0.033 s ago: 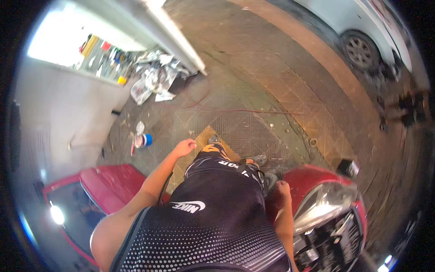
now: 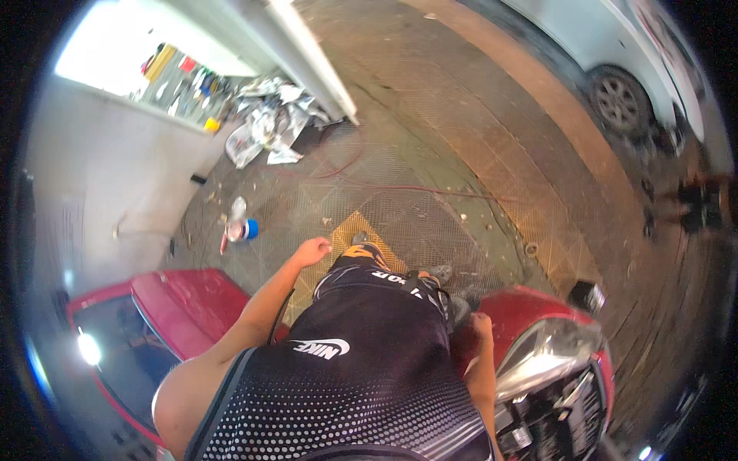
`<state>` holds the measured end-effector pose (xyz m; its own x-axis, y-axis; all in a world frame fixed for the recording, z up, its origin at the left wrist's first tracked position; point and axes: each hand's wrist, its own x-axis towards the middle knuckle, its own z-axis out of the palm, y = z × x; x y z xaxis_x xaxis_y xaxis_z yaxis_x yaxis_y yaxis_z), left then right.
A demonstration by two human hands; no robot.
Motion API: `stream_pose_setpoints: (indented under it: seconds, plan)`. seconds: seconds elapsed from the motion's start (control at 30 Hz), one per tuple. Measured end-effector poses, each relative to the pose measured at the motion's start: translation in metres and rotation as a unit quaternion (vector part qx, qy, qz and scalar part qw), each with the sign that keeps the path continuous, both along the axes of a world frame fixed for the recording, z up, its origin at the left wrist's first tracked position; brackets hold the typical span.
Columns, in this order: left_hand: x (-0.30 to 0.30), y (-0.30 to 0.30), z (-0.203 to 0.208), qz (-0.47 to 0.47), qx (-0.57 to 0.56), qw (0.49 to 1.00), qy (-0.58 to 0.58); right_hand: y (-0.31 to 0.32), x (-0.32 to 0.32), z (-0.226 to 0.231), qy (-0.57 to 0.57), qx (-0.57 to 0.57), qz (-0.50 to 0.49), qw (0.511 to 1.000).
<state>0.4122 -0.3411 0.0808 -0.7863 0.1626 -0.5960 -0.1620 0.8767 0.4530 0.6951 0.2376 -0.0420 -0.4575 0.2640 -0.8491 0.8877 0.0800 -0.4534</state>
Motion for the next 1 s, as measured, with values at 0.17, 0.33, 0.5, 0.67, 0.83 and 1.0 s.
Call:
stream_pose_setpoints:
  seconds: [0.17,0.33,0.5,0.67,0.83,1.0]
  plan:
    - [0.085,-0.109,-0.051,0.087,-0.06,0.992,-0.064,0.005,-0.05,0.012,-0.071,0.009,-0.188,0.979]
    - [0.111,-0.204,-0.044,0.287,-0.012,0.957,-0.026,-0.063,-0.116,0.001,-0.011,-0.034,-0.04,0.999]
    - [0.163,-0.239,-0.043,0.48,0.064,0.875,0.012,-0.152,-0.26,0.002,0.107,0.148,0.37,0.911]
    - [0.246,-0.245,-0.065,0.523,0.038,0.846,0.098,-0.273,-0.387,0.038,0.166,0.068,0.364,0.914]
    - [0.334,-0.21,-0.121,0.368,0.004,0.928,-0.059,-0.342,-0.452,0.088,0.18,0.01,0.374,0.91]
    - [0.351,-0.166,-0.101,0.556,0.224,0.775,-0.198,-0.344,-0.479,0.055,0.114,0.14,0.472,0.863]
